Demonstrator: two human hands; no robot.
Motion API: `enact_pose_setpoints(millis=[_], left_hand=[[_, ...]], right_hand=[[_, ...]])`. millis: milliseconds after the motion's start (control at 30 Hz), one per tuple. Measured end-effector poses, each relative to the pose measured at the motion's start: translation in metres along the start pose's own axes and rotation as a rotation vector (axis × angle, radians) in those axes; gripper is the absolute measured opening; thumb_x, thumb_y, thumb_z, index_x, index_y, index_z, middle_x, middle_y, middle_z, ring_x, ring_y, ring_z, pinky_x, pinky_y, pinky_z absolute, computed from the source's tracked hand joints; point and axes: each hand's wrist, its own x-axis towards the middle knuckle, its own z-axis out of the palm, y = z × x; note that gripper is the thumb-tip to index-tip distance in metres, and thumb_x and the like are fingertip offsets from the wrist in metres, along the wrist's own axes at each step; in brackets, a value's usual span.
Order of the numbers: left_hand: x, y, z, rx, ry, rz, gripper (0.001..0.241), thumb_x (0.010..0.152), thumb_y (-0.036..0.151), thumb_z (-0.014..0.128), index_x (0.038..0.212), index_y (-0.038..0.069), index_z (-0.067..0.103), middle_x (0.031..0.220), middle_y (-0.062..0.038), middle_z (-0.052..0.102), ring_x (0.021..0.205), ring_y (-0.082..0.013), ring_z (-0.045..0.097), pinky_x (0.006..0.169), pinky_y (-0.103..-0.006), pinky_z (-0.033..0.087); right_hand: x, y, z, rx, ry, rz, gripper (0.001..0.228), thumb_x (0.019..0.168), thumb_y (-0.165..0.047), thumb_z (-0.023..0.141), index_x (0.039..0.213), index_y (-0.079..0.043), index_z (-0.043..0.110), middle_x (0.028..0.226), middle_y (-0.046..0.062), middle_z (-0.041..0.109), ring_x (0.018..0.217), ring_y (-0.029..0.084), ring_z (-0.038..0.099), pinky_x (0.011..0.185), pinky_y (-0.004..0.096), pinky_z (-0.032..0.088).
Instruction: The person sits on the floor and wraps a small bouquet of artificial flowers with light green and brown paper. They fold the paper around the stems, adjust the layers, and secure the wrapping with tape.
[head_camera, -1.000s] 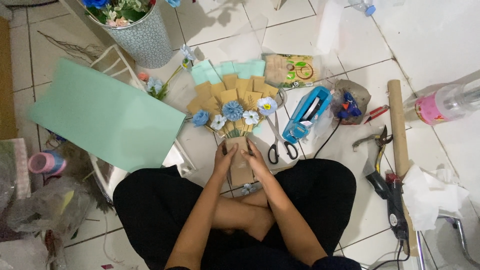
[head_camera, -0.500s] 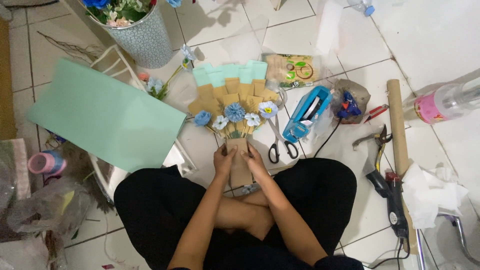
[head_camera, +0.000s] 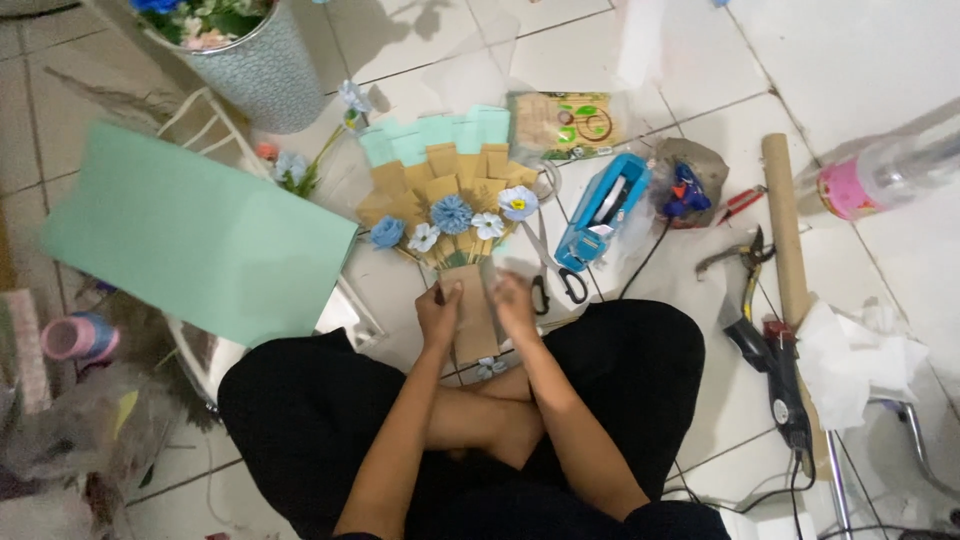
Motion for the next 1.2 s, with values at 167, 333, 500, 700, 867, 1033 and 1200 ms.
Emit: enact_pose_setpoints(millis=[167, 333, 500, 700, 867, 1033, 1200], left_hand=[[0.016, -0.023, 0.003, 0.009, -0.017, 0.04, 0.056, 0.099, 0.036, 0.068, 0.137, -0.003, 0.059, 0.129, -0.027, 0.065, 0.124, -0.0404, 0.061, 0.102, -0.0542, 0.05], [0.015, -0.016, -0.001, 0.034, -0.017, 0.051, 0.056, 0.099, 0.035, 0.068, 0.136, -0.006, 0.059, 0.129, -0.03, 0.065, 0.124, -0.0421, 0.061, 0.102, -0.055, 0.05], [-0.003, 0.005, -0.003, 0.069, -0.048, 0.003, 0.063, 0.098, 0.04, 0.069, 0.139, -0.007, 0.056, 0.13, -0.028, 0.063, 0.124, -0.0432, 0.06, 0.103, -0.0582, 0.048], [-0.013, -0.002, 0.008, 0.212, 0.359, 0.039, 0.074, 0.086, 0.028, 0.08, 0.143, 0.001, 0.041, 0.132, -0.021, 0.036, 0.133, -0.0463, 0.032, 0.113, -0.0665, 0.028], [-0.008, 0.016, 0.055, 0.017, 0.053, 0.374, 0.049, 0.088, 0.02, 0.073, 0.131, 0.01, 0.051, 0.131, -0.009, 0.045, 0.116, -0.0219, 0.053, 0.096, -0.0313, 0.056], [0.004, 0.056, 0.119, 0.179, -0.523, 0.147, 0.055, 0.091, 0.057, 0.052, 0.13, 0.019, 0.062, 0.144, -0.007, 0.057, 0.135, -0.0221, 0.053, 0.113, -0.0446, 0.04], [0.049, 0.033, 0.182, 0.422, -0.466, 0.205, 0.055, 0.088, 0.062, 0.053, 0.095, 0.012, 0.073, 0.096, -0.005, 0.073, 0.093, -0.0246, 0.068, 0.077, -0.0381, 0.046]], right_hand=[[0.052, 0.008, -0.094, 0.204, 0.721, -0.132, 0.041, 0.09, -0.002, 0.063, 0.131, -0.005, 0.057, 0.129, 0.02, 0.046, 0.113, 0.037, 0.054, 0.102, 0.047, 0.046], [0.086, -0.019, -0.134, 0.187, 0.425, 0.163, 0.057, 0.092, -0.048, 0.07, 0.129, -0.004, 0.068, 0.134, 0.02, 0.059, 0.124, 0.035, 0.057, 0.105, 0.048, 0.043], [0.058, -0.021, -0.119, 0.251, 0.575, -0.259, 0.021, 0.081, -0.024, 0.087, 0.093, -0.009, 0.077, 0.098, 0.008, 0.061, 0.097, 0.023, 0.061, 0.097, 0.036, 0.047], [-0.105, -0.059, -0.091, 0.71, 0.269, 0.266, 0.032, 0.094, -0.01, 0.069, 0.123, 0.003, 0.069, 0.076, 0.009, 0.064, 0.044, 0.005, 0.04, 0.039, 0.017, 0.034], [-0.178, -0.046, -0.084, 0.878, 0.058, 0.45, 0.047, 0.09, -0.012, 0.062, 0.137, -0.011, 0.06, 0.071, -0.002, 0.048, 0.048, 0.002, 0.032, 0.044, 0.018, 0.021], [-0.22, -0.044, -0.079, 0.773, -0.003, 0.473, 0.043, 0.094, -0.025, 0.065, 0.133, -0.009, 0.068, 0.058, -0.004, 0.034, 0.046, 0.005, 0.029, 0.043, 0.02, 0.023], [-0.228, -0.044, -0.077, 0.651, -0.048, 0.606, 0.059, 0.089, -0.041, 0.065, 0.136, -0.005, 0.065, 0.045, 0.001, 0.03, 0.031, 0.009, 0.028, 0.028, 0.023, 0.026]])
